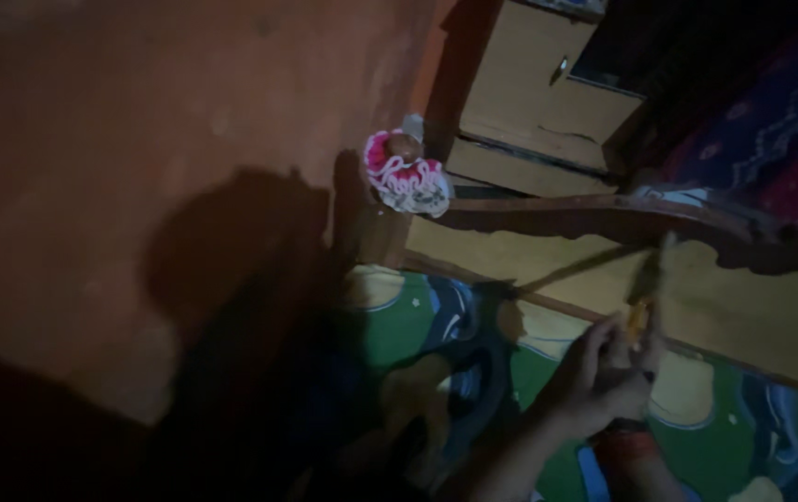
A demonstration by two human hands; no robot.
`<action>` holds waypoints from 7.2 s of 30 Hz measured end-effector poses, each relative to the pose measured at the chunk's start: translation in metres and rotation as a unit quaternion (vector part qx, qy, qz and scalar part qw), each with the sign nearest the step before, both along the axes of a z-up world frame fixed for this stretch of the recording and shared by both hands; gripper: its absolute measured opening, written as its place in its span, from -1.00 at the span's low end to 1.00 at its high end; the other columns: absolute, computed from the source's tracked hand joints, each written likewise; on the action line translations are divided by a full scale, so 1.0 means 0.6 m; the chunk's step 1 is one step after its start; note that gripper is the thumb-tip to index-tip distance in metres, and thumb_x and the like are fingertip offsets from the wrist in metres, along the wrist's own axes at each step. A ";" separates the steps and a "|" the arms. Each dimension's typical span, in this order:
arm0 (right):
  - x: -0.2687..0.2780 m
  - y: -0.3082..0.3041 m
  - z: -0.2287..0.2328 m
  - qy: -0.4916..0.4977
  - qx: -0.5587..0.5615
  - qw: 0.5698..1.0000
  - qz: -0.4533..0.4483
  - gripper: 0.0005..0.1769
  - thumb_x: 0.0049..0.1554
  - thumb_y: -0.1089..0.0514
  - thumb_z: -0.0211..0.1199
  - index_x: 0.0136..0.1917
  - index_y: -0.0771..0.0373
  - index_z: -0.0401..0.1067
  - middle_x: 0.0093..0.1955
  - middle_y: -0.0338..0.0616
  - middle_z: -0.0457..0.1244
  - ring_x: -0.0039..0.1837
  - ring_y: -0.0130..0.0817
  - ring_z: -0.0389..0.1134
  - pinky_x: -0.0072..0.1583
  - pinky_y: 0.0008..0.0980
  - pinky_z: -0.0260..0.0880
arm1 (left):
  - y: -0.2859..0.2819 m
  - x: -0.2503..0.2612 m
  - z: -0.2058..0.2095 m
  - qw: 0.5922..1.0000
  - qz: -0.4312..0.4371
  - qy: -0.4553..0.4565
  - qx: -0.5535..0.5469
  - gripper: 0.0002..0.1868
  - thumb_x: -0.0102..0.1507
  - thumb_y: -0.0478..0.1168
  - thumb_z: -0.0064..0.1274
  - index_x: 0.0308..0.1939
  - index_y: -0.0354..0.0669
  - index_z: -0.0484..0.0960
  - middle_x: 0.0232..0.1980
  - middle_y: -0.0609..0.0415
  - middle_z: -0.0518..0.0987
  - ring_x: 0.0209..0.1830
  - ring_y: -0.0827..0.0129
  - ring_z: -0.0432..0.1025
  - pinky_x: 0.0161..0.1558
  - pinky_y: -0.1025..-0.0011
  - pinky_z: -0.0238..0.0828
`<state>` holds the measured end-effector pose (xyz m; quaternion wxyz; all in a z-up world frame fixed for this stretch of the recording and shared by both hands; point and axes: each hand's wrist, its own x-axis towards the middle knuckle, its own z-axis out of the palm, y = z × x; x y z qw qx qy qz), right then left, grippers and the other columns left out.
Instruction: The person applies paint to a wooden bed headboard using a brush, moving the brush in vertical strokes across the carved wood surfaces.
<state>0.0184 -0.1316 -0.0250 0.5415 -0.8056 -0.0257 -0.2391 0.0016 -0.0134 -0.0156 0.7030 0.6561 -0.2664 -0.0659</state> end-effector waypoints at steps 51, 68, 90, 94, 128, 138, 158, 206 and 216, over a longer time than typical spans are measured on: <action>0.047 -0.019 0.017 0.119 -0.142 0.980 0.069 -0.30 0.21 0.24 0.15 0.60 0.11 0.15 0.40 0.03 0.26 0.31 -0.24 0.31 0.28 -0.33 0.31 | -0.039 -0.004 -0.023 0.971 0.049 0.068 -0.226 0.50 0.17 0.02 0.30 0.68 -0.11 -0.73 0.60 -0.33 0.03 0.52 -0.08 0.19 0.35 0.09 0.38; -0.022 -0.035 -0.002 -0.064 -0.443 0.894 0.026 -0.12 0.10 0.26 0.14 0.65 0.12 0.00 0.14 0.00 0.34 -0.09 -0.44 0.32 -0.07 -0.42 0.32 | 0.078 0.088 0.034 0.968 0.224 0.020 0.110 -0.51 0.45 -0.06 0.01 0.43 -0.11 0.35 0.01 -0.15 0.68 -0.03 0.13 0.62 0.00 0.22 0.56; -0.056 0.019 0.051 0.121 0.143 0.982 -0.027 -0.35 0.34 0.09 0.01 0.66 -0.04 0.00 -0.18 -0.23 0.23 -0.40 -0.60 0.10 -0.37 -0.55 0.11 | 0.106 0.100 0.022 0.975 0.120 0.086 -0.169 -0.17 0.44 -0.54 -0.24 0.68 0.10 -0.21 0.62 -0.29 0.10 0.45 -0.14 0.35 0.15 0.13 0.54; -0.061 0.032 0.050 0.139 0.162 0.976 0.032 -0.33 0.32 0.03 0.03 0.67 0.00 0.07 -0.19 -0.25 0.23 -0.40 -0.62 0.07 -0.36 -0.59 0.08 | 0.126 0.087 0.059 0.973 0.168 0.133 -0.087 -0.11 0.29 -0.60 -0.22 0.59 0.17 -0.12 0.60 -0.25 -0.01 0.45 -0.06 0.24 -0.01 0.11 0.66; -0.023 -0.115 -0.036 -0.041 0.350 0.935 0.038 -0.51 0.47 0.00 -0.08 0.62 0.04 0.11 -0.10 -0.18 0.25 -0.30 -0.49 0.21 -0.32 -0.53 0.18 | 0.141 0.081 0.089 0.914 0.238 0.223 -0.241 -0.54 0.37 -0.39 -0.29 0.36 -0.09 0.15 0.27 -0.01 0.56 -0.30 0.21 0.49 -0.51 0.51 0.38; -0.024 -0.040 -0.024 0.101 0.153 0.983 -0.014 -0.29 0.28 0.24 -0.02 0.68 -0.03 0.09 -0.10 -0.21 0.26 -0.31 -0.61 0.13 -0.30 -0.57 0.18 | 0.140 0.106 0.064 0.921 0.228 0.224 -0.224 -0.61 0.40 -0.29 -0.26 0.32 -0.13 0.20 0.18 -0.05 0.61 -0.07 0.36 0.54 -0.25 0.45 0.57; -0.036 -0.052 0.006 0.176 0.170 0.967 -0.076 -0.40 0.33 0.01 0.06 0.62 -0.10 0.16 -0.16 -0.28 0.25 -0.31 -0.56 0.11 -0.28 -0.52 0.17 | 0.113 0.128 0.008 0.934 0.213 0.209 -0.198 -0.69 0.44 -0.26 -0.21 0.26 -0.22 0.29 0.18 -0.07 0.56 0.16 0.28 0.52 0.11 0.42 0.55; -0.065 -0.129 0.061 0.023 0.163 0.978 -0.127 -0.36 0.45 0.05 -0.02 0.75 -0.06 0.00 -0.13 -0.37 0.18 -0.27 -0.63 0.10 -0.27 -0.57 0.17 | 0.123 0.134 0.047 0.939 0.211 0.084 -0.258 -0.74 0.44 -0.30 -0.23 0.19 -0.32 0.34 0.19 -0.10 0.49 0.23 0.29 0.45 0.16 0.33 0.57; -0.030 0.028 0.012 0.121 0.133 0.983 0.026 -0.31 0.32 0.13 0.00 0.68 -0.05 0.00 -0.28 -0.37 0.15 -0.34 -0.60 0.09 -0.32 -0.56 0.16 | 0.123 0.143 0.030 0.938 0.219 0.097 -0.249 -0.73 0.43 -0.32 -0.20 0.19 -0.33 0.36 0.21 -0.15 0.50 0.23 0.23 0.47 0.15 0.33 0.55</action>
